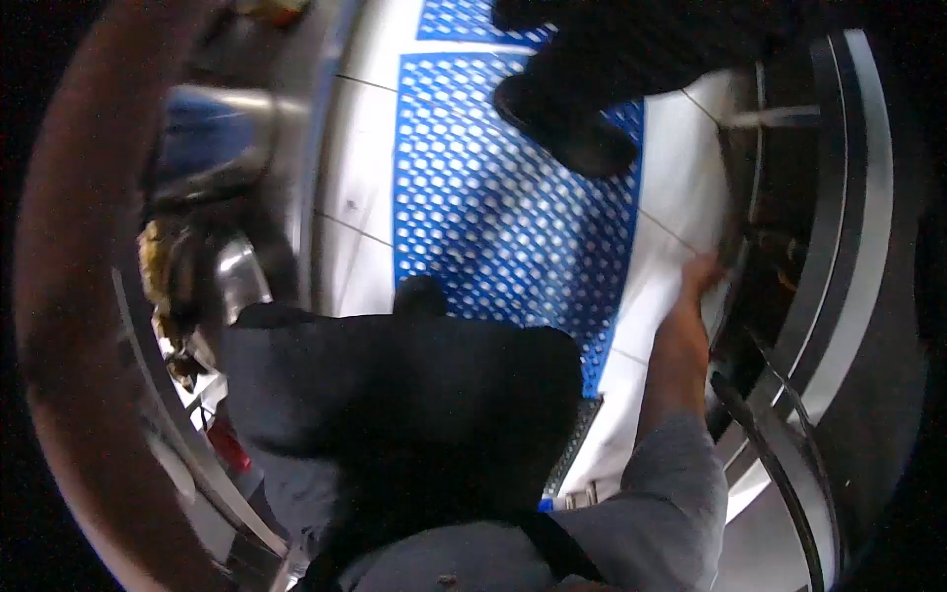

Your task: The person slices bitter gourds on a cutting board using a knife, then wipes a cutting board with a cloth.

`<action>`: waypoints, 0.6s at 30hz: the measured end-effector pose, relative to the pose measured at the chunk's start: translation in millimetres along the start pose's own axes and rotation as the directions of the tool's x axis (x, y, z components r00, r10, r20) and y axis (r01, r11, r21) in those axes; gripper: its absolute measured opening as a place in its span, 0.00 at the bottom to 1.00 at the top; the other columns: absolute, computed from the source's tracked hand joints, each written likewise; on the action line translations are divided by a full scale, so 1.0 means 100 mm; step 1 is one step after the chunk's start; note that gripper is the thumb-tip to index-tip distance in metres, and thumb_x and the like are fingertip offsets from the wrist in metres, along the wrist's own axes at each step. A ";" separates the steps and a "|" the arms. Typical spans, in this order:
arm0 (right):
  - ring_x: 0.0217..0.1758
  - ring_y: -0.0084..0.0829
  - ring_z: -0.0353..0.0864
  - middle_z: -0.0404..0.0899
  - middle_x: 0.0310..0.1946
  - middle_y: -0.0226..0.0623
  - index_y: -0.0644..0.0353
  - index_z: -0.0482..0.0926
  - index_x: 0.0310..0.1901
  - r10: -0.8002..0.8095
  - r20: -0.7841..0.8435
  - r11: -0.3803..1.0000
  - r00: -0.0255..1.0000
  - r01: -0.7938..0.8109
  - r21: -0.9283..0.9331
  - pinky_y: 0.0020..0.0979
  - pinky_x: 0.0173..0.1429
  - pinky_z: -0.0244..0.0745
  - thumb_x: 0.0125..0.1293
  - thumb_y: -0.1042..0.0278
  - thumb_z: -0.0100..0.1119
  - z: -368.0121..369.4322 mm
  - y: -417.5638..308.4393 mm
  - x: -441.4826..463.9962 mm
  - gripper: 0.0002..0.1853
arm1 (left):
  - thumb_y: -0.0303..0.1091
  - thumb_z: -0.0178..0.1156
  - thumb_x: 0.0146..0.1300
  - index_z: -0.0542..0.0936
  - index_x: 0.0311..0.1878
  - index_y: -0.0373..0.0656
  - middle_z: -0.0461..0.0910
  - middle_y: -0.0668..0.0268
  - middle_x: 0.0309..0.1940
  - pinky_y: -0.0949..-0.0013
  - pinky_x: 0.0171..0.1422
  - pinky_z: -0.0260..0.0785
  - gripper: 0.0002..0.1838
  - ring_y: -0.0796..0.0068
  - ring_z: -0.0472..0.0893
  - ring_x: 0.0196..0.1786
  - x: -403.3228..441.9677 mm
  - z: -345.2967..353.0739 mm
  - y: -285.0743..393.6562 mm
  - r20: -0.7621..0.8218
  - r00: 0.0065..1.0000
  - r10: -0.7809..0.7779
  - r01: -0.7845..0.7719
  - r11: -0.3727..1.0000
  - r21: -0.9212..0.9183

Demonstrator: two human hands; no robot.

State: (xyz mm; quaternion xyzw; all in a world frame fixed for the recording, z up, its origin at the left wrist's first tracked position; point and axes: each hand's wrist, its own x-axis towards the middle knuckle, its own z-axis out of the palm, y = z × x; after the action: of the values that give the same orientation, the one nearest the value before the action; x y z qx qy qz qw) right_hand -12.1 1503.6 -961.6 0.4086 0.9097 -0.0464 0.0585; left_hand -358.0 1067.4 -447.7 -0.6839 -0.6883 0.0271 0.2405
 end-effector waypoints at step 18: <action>0.37 0.46 0.87 0.84 0.40 0.51 0.67 0.81 0.45 -0.177 -0.039 0.978 0.983 0.171 -0.119 0.45 0.45 0.85 0.75 0.57 0.55 0.27 -0.53 -0.96 0.18 | 0.58 0.64 0.64 0.72 0.77 0.57 0.58 0.61 0.83 0.41 0.83 0.56 0.38 0.52 0.63 0.81 0.38 -0.43 -0.94 -0.044 0.956 -0.291 0.290 0.956 -0.037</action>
State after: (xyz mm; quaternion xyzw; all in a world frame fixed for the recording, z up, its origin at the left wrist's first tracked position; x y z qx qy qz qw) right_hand 13.4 1393.6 -972.9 0.3244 0.9442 0.0114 0.0553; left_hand -427.7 1085.8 -364.3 -0.5792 -0.7755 -0.0356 0.2486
